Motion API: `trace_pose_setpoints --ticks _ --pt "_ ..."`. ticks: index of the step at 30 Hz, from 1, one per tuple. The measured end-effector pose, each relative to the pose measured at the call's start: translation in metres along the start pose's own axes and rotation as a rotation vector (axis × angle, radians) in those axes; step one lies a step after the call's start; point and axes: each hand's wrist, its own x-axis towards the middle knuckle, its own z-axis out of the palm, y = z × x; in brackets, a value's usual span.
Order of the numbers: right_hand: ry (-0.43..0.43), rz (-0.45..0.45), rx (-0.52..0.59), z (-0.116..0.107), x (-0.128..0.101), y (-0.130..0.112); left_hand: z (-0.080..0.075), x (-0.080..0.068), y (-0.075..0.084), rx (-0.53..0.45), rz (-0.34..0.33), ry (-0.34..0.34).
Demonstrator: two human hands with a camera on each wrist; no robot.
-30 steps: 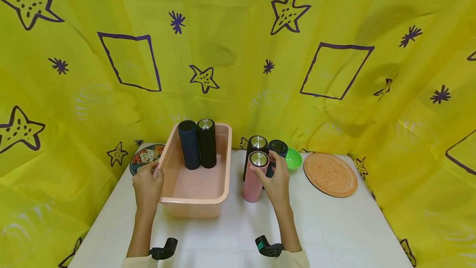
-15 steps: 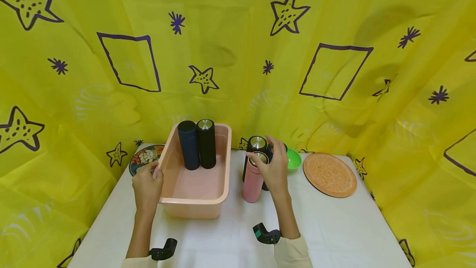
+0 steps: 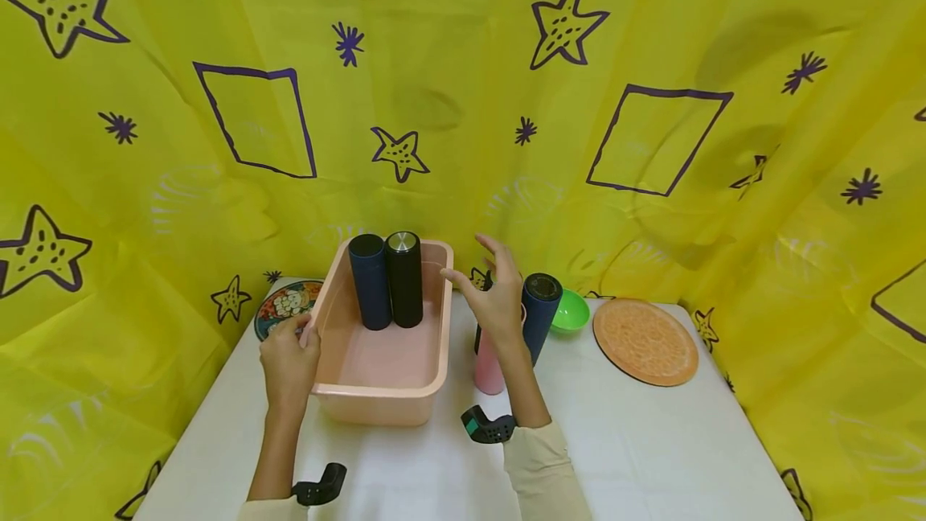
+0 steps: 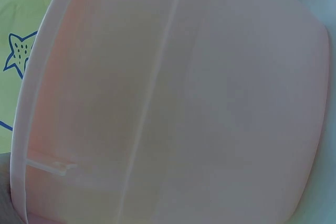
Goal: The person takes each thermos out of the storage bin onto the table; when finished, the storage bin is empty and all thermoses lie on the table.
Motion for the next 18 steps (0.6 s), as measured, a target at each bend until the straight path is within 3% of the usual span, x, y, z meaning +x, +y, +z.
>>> trace_pose_setpoints --ticks 7,13,18 --pt "-0.122 0.208 0.236 0.022 0.006 -0.028 0.001 0.002 0.002 -0.007 0.011 -0.005" --pt "-0.171 0.346 0.350 0.045 0.013 -0.005 0.003 0.002 0.000 -0.002 0.012 0.000" --pt "-0.141 0.382 0.380 0.071 0.011 0.030 0.002 0.001 0.000 0.005 -0.001 0.004"
